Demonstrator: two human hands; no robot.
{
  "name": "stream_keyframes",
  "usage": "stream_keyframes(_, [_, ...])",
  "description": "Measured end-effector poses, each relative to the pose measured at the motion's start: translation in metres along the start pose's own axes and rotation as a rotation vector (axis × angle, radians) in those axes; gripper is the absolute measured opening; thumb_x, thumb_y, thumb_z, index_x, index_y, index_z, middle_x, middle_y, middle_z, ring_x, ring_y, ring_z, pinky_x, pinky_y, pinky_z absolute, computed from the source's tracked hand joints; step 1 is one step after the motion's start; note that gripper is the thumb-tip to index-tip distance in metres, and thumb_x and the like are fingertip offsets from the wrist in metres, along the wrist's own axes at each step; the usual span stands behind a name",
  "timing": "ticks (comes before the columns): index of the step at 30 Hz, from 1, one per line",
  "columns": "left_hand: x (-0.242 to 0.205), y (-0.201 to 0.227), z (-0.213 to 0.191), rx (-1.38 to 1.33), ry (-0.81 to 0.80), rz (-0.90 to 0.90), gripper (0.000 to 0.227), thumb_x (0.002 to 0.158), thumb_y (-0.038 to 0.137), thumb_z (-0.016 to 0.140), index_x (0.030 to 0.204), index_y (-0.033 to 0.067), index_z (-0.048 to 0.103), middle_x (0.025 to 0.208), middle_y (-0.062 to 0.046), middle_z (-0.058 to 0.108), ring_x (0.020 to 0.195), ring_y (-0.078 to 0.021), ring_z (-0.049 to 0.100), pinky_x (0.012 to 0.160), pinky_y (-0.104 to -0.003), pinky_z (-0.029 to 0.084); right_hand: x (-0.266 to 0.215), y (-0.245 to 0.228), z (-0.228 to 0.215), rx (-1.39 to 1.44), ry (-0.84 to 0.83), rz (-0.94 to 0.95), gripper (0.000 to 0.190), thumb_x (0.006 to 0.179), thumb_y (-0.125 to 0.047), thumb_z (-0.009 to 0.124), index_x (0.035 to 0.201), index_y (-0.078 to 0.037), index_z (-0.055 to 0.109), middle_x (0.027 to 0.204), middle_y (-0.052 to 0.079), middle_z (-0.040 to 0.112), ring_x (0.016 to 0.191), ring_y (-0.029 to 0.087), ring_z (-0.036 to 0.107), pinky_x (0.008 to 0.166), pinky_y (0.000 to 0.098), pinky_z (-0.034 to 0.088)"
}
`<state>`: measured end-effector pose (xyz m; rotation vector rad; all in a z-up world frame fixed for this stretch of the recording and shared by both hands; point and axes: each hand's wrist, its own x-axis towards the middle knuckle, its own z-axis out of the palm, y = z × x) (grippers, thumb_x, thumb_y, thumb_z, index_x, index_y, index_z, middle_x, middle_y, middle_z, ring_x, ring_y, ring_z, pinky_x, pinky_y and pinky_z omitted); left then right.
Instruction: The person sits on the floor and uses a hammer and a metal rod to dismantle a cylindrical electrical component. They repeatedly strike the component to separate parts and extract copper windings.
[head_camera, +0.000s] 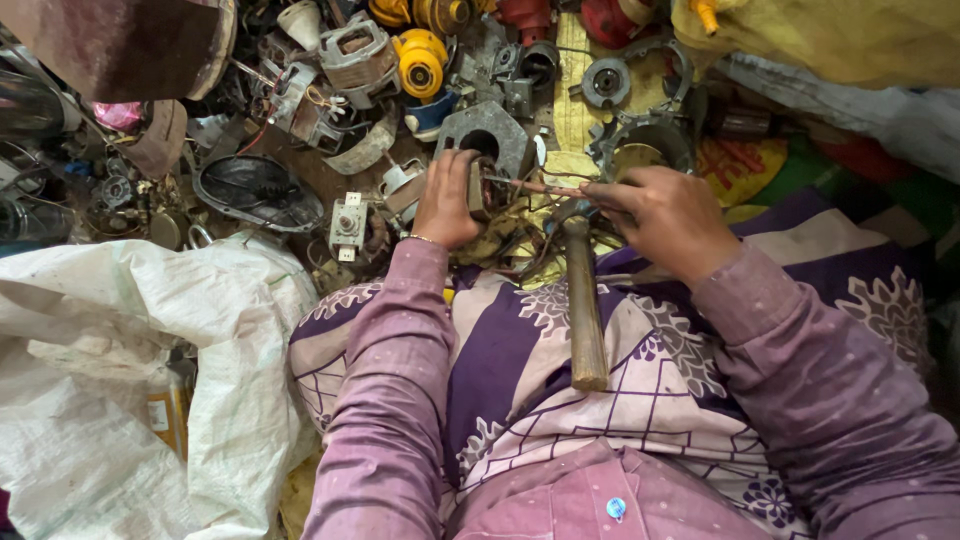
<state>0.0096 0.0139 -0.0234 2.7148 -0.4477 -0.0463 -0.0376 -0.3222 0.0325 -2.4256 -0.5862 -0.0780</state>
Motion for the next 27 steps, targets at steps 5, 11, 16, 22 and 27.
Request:
stream_keyframes(5, [0.001,0.003,-0.003,-0.015,-0.023,-0.017,0.093,0.058,0.004,0.083,0.142,0.0099,0.045,0.139,-0.018,0.047,0.131,-0.0437,0.044,0.111,-0.047,0.041,0.001,-0.004,-0.001,-0.042,0.125,-0.087,0.034,0.083,-0.013,0.077,0.114,-0.024,0.079,0.087,0.006,0.066,0.077,0.029,0.066,0.064,0.044,0.054])
stream_keyframes(11, [0.002,0.0,0.0,-0.006,-0.029,0.088,0.093,0.058,0.002,0.082,0.143,0.0088,0.044,0.139,-0.018,0.047,0.132,-0.0444,0.043,0.111,-0.048,0.042,-0.006,-0.028,0.023,-0.144,-0.027,-0.034,0.034,0.091,-0.012,0.068,0.123,-0.02,0.075,0.081,0.007,0.065,0.063,0.025,0.066,0.054,0.0403,0.054])
stream_keyframes(16, [0.0,-0.006,0.007,0.057,0.065,0.142,0.092,0.059,-0.001,0.077,0.144,0.0064,0.043,0.141,-0.02,0.046,0.132,-0.0455,0.043,0.114,-0.05,0.04,-0.021,-0.046,0.058,-0.284,-0.132,-0.046,0.047,0.088,-0.006,0.062,0.136,-0.007,0.063,0.086,0.011,0.067,0.061,0.024,0.069,0.049,0.0369,0.055])
stream_keyframes(22, [0.002,-0.007,0.011,0.099,0.078,0.069,0.089,0.064,0.008,0.084,0.143,0.0068,0.042,0.14,-0.021,0.045,0.13,-0.0462,0.043,0.11,-0.052,0.038,-0.016,-0.047,0.06,-0.118,-0.306,0.163,0.05,0.09,-0.016,0.059,0.139,-0.007,0.064,0.092,0.014,0.07,0.066,0.025,0.071,0.058,0.0385,0.058])
stream_keyframes(27, [0.0,-0.006,0.011,0.13,0.036,0.018,0.092,0.064,0.009,0.085,0.146,0.0099,0.042,0.142,-0.021,0.044,0.13,-0.0457,0.044,0.108,-0.052,0.042,0.007,0.0,0.007,0.459,-0.357,0.242,0.048,0.088,-0.027,0.073,0.134,-0.015,0.066,0.112,0.011,0.077,0.09,0.023,0.077,0.079,0.038,0.059])
